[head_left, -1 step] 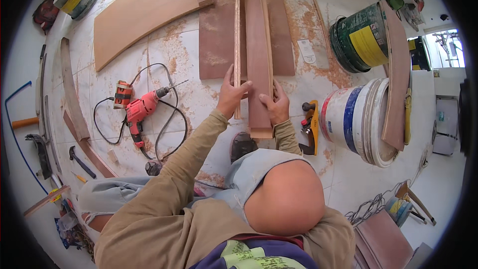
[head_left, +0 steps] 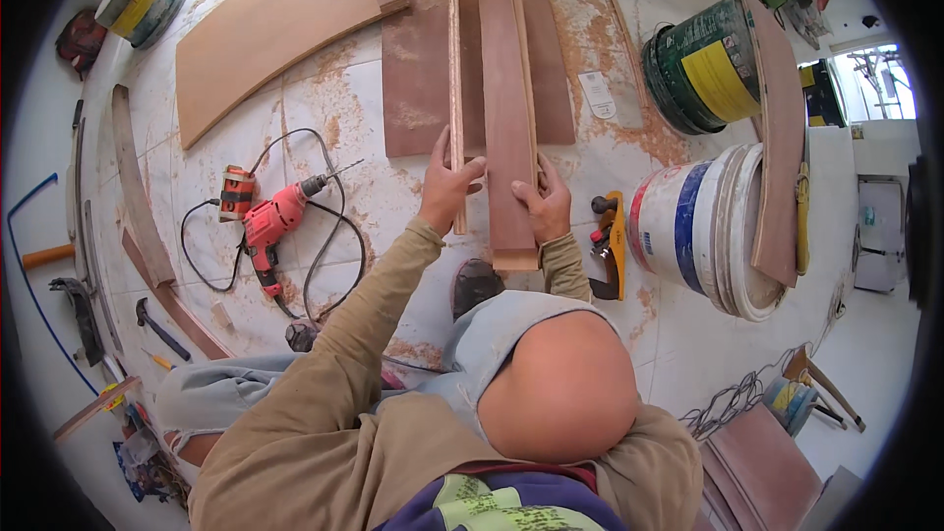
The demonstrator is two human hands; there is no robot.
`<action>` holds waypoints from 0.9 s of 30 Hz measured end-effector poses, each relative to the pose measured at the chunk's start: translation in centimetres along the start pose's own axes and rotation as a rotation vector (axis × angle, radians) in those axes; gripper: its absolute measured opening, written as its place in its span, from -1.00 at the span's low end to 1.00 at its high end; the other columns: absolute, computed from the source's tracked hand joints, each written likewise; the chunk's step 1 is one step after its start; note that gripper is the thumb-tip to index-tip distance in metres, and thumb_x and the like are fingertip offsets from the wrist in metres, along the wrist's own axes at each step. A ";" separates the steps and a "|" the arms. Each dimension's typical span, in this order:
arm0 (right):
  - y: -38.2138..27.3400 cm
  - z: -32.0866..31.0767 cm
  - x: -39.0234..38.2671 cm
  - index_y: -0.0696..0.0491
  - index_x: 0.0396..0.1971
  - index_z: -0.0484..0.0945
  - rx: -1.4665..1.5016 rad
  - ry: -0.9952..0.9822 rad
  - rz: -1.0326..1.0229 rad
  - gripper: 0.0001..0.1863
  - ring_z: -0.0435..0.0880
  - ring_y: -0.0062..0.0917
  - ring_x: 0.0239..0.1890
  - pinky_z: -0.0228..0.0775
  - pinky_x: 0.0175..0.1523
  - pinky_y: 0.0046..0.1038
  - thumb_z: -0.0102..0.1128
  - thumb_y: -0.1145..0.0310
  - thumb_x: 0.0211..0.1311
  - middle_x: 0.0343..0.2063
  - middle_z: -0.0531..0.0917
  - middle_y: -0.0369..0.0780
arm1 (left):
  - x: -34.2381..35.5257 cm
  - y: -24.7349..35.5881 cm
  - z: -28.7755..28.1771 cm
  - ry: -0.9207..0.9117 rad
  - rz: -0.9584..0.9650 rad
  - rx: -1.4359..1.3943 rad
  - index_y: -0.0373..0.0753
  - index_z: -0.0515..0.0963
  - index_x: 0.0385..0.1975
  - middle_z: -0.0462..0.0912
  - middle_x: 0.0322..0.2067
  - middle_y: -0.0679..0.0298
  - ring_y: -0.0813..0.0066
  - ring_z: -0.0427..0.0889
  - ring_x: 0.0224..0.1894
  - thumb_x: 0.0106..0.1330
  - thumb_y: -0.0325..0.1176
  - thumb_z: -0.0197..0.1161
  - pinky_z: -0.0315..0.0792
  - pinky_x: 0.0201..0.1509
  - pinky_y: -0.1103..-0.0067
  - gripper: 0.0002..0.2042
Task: The worker is using a hand plane to smooth wood strips on the floor, occasionally using a hammer to adjust or secure materials.
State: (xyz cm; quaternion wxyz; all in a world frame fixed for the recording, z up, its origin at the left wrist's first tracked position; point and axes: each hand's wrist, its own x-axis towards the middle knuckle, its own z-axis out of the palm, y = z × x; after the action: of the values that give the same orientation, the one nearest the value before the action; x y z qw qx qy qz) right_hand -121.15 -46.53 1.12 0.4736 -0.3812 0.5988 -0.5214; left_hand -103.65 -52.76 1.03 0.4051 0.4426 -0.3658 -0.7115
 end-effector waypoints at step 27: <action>-6.8 14.0 11.5 0.31 0.34 0.32 0.269 -0.303 -0.115 -0.27 0.70 -0.58 -0.19 0.59 -0.09 -0.58 0.36 0.54 0.15 -0.15 0.72 -0.12 | -3.8 -7.7 2.1 0.035 0.214 0.275 -0.36 0.25 0.32 0.60 0.02 -0.02 0.21 0.61 0.00 0.16 -0.34 0.39 0.48 0.11 0.39 -0.29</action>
State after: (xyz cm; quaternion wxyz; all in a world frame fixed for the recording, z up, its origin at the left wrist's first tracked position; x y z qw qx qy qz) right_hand -110.86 -62.25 5.76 0.5742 -0.4222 0.4228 -0.5596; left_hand -106.46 -45.90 -3.73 0.4205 0.4649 -0.4976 -0.5995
